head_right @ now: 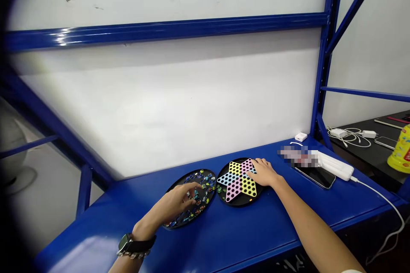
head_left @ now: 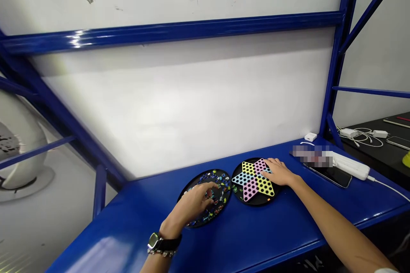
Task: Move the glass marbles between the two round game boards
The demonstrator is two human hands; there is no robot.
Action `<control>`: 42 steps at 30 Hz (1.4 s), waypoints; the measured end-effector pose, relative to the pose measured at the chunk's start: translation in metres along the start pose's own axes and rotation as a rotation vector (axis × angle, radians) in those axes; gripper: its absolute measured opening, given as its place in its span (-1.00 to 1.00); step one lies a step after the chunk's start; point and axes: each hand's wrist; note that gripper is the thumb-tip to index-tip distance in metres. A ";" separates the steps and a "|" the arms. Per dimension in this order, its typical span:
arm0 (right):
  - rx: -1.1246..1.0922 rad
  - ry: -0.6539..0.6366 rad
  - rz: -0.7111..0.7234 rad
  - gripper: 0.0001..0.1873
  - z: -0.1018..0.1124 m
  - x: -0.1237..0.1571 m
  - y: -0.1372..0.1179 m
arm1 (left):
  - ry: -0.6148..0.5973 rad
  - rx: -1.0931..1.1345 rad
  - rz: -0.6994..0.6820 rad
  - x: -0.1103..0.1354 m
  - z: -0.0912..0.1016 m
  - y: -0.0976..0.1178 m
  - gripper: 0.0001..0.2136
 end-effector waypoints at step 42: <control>-0.016 -0.005 0.008 -0.16 0.001 0.001 0.000 | 0.091 0.134 -0.002 -0.008 0.004 -0.030 -0.65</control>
Point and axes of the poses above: each hand's wrist, its own x-axis away from the middle knuckle, its own z-axis out of the back of the hand, y = z × x, and after that the axes turned 12 degrees about -y, right-handed
